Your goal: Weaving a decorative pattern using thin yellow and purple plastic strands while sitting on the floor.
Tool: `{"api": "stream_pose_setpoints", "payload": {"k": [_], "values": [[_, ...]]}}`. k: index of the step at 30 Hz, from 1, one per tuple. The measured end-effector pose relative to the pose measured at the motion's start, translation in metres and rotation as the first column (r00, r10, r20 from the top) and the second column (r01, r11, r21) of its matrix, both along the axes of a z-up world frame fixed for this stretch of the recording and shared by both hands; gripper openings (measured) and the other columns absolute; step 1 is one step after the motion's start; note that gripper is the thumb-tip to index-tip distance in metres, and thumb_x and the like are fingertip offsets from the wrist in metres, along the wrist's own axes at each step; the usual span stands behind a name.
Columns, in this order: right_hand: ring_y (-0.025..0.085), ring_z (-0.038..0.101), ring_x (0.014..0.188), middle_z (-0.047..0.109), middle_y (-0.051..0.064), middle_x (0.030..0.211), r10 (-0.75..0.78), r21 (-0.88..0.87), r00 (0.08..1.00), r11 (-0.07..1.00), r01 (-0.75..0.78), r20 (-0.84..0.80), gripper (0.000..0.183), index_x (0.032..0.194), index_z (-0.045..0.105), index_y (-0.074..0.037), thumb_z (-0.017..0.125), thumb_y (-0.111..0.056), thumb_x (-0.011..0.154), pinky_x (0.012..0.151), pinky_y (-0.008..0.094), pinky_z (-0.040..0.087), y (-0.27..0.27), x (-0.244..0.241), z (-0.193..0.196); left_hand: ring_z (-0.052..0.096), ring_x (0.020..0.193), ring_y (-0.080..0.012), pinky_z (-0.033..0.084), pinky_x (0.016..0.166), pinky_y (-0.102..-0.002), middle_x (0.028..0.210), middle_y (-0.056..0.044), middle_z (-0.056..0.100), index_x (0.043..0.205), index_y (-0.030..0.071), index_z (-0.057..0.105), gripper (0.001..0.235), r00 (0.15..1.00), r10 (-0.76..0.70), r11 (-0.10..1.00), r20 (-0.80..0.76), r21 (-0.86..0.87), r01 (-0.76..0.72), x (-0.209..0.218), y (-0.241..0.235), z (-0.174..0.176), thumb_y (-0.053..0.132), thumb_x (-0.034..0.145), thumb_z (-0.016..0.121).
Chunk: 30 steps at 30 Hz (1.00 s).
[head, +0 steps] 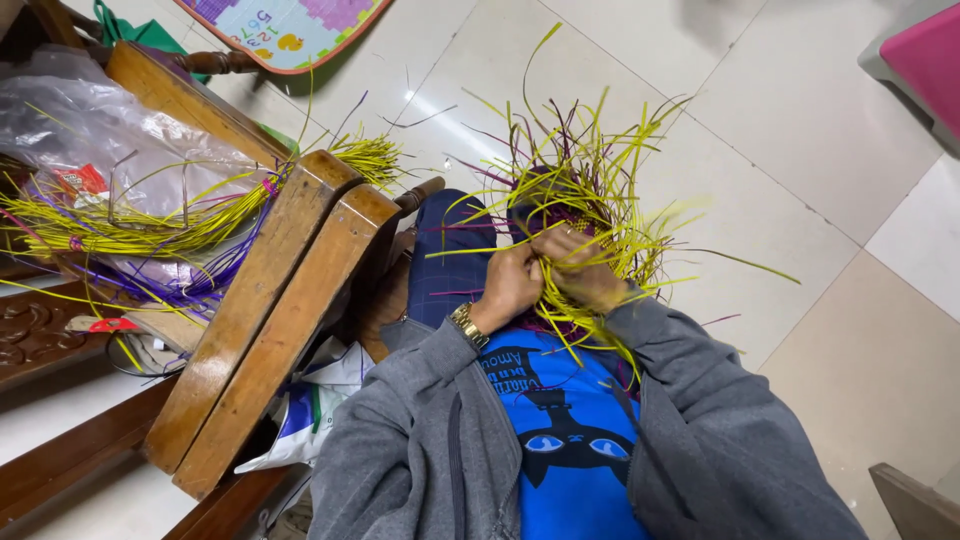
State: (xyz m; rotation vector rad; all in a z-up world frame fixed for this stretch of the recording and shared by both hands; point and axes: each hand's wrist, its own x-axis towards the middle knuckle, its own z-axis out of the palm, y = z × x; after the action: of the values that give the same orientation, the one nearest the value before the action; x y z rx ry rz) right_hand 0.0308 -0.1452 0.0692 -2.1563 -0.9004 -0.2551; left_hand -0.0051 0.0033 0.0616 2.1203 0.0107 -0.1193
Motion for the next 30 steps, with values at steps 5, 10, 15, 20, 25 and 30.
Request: {"api": "stream_pose_setpoints", "payload": {"k": [5, 10, 15, 20, 25, 30], "values": [[0.038, 0.067, 0.082, 0.068, 0.016, 0.084, -0.008, 0.104, 0.950, 0.994, 0.042, -0.311, 0.014, 0.092, 0.070, -0.003, 0.069, -0.001, 0.079, 0.071, 0.045, 0.055, -0.016, 0.006, 0.004, 0.059, 0.056, -0.0192, 0.046, 0.051, -0.029, 0.058, -0.007, 0.062, 0.079, 0.010, 0.072, 0.009, 0.983, 0.132, 0.944, -0.126, -0.286, -0.164, -0.001, 0.001, -0.030, 0.013, 0.074, 0.066], [0.040, 0.065, 0.084, 0.067, 0.017, 0.088, 0.037, 0.179, 0.931, 0.983, 0.030, -0.362, 0.018, 0.099, 0.072, -0.006, 0.072, -0.006, 0.081, 0.073, 0.049, 0.053, -0.018, 0.004, 0.002, 0.051, 0.055, -0.0103, 0.042, 0.049, -0.025, 0.056, -0.004, 0.059, 0.076, 0.008, 0.070, 0.005, 0.980, 0.130, 0.910, -0.152, -0.375, -0.179, 0.001, 0.002, -0.002, 0.007, 0.074, 0.066], [0.028, 0.057, 0.080, 0.061, 0.007, 0.085, 0.034, 0.047, 0.998, 0.998, -0.031, -0.053, 0.012, 0.095, 0.073, -0.014, 0.065, -0.009, 0.087, 0.068, 0.036, 0.045, -0.020, -0.004, -0.004, 0.052, 0.051, -0.0081, 0.043, 0.048, -0.022, 0.054, 0.003, 0.055, 0.070, 0.010, 0.070, 0.005, 0.927, 0.199, 0.810, -0.318, -0.479, -0.339, -0.001, 0.000, -0.036, 0.007, 0.071, 0.066], [0.034, 0.061, 0.080, 0.065, 0.010, 0.086, 0.049, 0.079, 0.997, 0.996, -0.045, -0.054, 0.006, 0.092, 0.070, -0.011, 0.068, -0.011, 0.087, 0.068, 0.041, 0.049, -0.018, -0.001, -0.004, 0.062, 0.066, -0.0272, 0.050, 0.060, -0.034, 0.065, -0.014, 0.065, 0.077, 0.006, 0.070, 0.011, 0.975, 0.125, 0.927, -0.184, -0.329, -0.181, -0.004, -0.004, -0.017, 0.008, 0.078, 0.059], [0.033, 0.063, 0.076, 0.064, 0.012, 0.083, 0.064, -0.079, 0.997, 0.995, -0.061, 0.041, 0.018, 0.094, 0.069, -0.009, 0.064, 0.000, 0.079, 0.066, 0.042, 0.053, -0.008, -0.001, 0.005, 0.063, 0.067, -0.0452, 0.049, 0.058, -0.046, 0.060, -0.023, 0.060, 0.075, 0.002, 0.064, 0.010, 1.000, 0.016, 0.996, -0.023, -0.082, -0.018, -0.004, 0.002, -0.005, 0.010, 0.077, 0.059], [0.041, 0.066, 0.083, 0.068, 0.020, 0.087, 0.033, 0.129, 0.932, 0.992, 0.015, -0.361, 0.020, 0.099, 0.069, 0.000, 0.066, 0.002, 0.079, 0.071, 0.047, 0.053, -0.009, 0.003, 0.018, 0.052, 0.050, -0.0105, 0.042, 0.046, -0.025, 0.049, -0.005, 0.056, 0.073, 0.012, 0.071, 0.006, 0.981, 0.163, 0.941, -0.106, -0.283, -0.187, -0.004, 0.003, -0.011, 0.015, 0.073, 0.065]]}}
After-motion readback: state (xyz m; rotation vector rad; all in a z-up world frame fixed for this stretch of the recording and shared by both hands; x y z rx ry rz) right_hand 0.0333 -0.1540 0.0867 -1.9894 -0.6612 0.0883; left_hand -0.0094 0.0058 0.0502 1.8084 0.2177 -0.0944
